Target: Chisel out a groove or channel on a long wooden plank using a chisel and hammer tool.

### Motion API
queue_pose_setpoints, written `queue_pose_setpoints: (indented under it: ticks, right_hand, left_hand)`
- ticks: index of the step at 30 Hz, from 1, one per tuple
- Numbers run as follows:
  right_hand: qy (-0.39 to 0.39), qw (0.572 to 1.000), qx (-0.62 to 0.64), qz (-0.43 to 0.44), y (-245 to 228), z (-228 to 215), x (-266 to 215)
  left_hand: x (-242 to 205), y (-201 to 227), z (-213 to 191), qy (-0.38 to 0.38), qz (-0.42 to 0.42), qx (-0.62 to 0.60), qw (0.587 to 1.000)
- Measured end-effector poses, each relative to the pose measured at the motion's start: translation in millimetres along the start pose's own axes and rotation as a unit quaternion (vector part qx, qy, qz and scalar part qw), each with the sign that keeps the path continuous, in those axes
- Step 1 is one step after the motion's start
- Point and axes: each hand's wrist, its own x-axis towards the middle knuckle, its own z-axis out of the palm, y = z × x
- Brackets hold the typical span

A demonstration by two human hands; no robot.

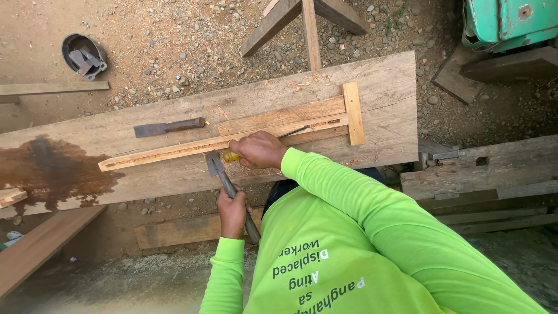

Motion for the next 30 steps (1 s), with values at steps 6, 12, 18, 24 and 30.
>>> queue_pose_setpoints:
  ticks: [6, 12, 18, 24, 30]
  right_hand:
    - [-0.004, 1.000, 0.009, 0.020, 3, -3, 6]
    - [-0.008, 1.000, 0.017, 0.017, 9, 7, 8]
    - [-0.015, 0.999, 0.012, 0.030, 8, 2, 10]
    - [-0.010, 0.999, 0.005, 0.033, 14, 7, 10]
    - [-0.001, 0.999, 0.012, 0.035, 17, -3, 2]
  left_hand:
    - [-12, 20, 2, 0.041, 0.010, -0.023, 0.999]
    - [-5, 22, -4, 0.001, -0.019, 0.016, 1.000]
    - [-1, 5, 6, 0.055, -0.019, -0.062, 0.996]
    - [2, 27, -4, 0.000, -0.043, 0.016, 0.999]
    - [6, 30, 1, 0.003, -0.025, -0.017, 1.000]
